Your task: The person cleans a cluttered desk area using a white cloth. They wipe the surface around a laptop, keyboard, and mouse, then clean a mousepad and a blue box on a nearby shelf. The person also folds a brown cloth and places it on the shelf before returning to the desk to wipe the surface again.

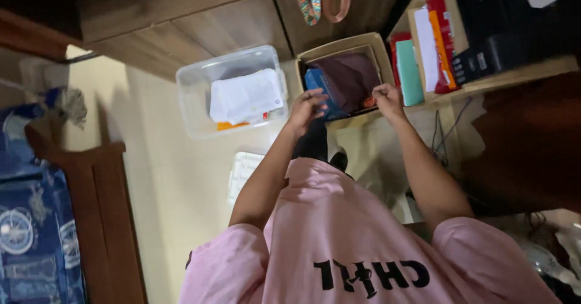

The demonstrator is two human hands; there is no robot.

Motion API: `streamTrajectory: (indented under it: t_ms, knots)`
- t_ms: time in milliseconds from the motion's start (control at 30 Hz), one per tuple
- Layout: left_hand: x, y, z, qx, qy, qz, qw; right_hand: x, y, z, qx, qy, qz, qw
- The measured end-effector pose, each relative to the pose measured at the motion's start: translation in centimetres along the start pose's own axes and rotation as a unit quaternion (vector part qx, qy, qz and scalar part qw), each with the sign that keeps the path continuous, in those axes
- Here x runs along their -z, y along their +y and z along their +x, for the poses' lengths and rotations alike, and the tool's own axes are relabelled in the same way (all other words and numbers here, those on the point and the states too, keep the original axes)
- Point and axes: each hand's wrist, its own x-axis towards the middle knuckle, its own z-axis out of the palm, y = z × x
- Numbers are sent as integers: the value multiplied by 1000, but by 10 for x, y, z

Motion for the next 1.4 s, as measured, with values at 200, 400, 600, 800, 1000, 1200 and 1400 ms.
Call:
streamTrajectory:
  t_ms: [200,400,600,800,1000,1200,1400]
  knots:
    - [18,5,-13,-36,36,-8,999,-28,36,30,93,-30,64,993]
    - [30,1,-4,-69,51,-12,996,-49,-15,10,41,-55,17,998]
    - [60,3,-33,-104,81,40,990,-90,-37,-4,177,-59,-27,982]
    - [127,9,-109,-134,74,36,988,-145,-100,-85,138,-32,-102,985]
    - [218,-13,-194,-133,66,31,988,-222,-85,-161,137,-25,-122,983]
    - [288,-52,-270,-122,60,32,990,-291,-43,-244,120,-56,-37,991]
    - [306,-77,-312,-118,45,31,992,-312,-33,-299,69,-54,-9,996]
